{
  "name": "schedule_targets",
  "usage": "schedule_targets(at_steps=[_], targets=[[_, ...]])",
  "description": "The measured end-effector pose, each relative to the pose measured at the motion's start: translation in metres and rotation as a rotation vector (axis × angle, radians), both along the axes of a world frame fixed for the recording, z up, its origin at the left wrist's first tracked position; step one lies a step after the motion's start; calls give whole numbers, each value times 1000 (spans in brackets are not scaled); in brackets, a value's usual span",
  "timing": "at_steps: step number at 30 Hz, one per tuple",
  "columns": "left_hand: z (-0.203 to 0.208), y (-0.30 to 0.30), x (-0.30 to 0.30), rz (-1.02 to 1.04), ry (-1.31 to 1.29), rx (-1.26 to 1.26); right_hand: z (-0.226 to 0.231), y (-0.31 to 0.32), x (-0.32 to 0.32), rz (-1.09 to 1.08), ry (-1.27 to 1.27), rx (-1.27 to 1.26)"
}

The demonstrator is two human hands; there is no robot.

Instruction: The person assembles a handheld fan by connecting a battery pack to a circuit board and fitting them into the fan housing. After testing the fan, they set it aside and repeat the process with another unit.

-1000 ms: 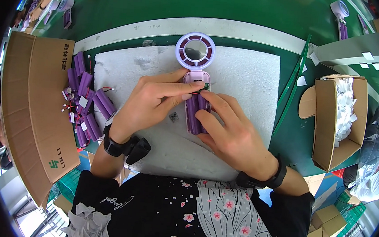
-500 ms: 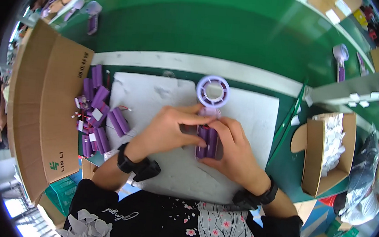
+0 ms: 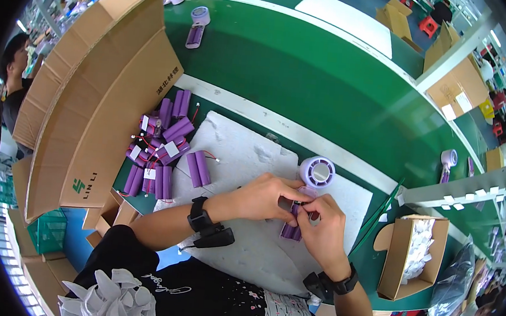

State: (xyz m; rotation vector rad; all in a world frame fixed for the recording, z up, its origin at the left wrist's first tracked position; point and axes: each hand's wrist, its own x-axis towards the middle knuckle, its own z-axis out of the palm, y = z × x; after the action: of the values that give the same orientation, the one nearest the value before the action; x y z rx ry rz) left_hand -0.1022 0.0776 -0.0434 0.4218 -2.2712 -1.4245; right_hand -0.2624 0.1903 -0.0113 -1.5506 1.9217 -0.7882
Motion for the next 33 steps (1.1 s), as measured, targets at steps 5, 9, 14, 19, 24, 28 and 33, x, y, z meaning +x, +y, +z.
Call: schedule_targets(at_steps=[5, 9, 14, 19, 24, 28, 33], targets=[[5, -1, -2, -44, -17, 8, 13, 20, 0, 235, 173, -224], [-3, 0, -3, -56, -39, -30, 26, 28, 15, 301, 323, -193], [4, 1, 9, 218, 44, -109, -12, -22, -17, 179, 456, -350], [36, -20, 74, 751, -531, -627, 4, -44, -18, 67, 259, -316], [24, -28, 111, 769, -729, -562, -35, -29, -14, 213, -28, -256], [6, -41, 108, 661, -806, -551, -44, -28, -9, 178, -31, -346], [4, -42, 112, 648, -723, -536, -47, -29, -9, 210, -48, -390]])
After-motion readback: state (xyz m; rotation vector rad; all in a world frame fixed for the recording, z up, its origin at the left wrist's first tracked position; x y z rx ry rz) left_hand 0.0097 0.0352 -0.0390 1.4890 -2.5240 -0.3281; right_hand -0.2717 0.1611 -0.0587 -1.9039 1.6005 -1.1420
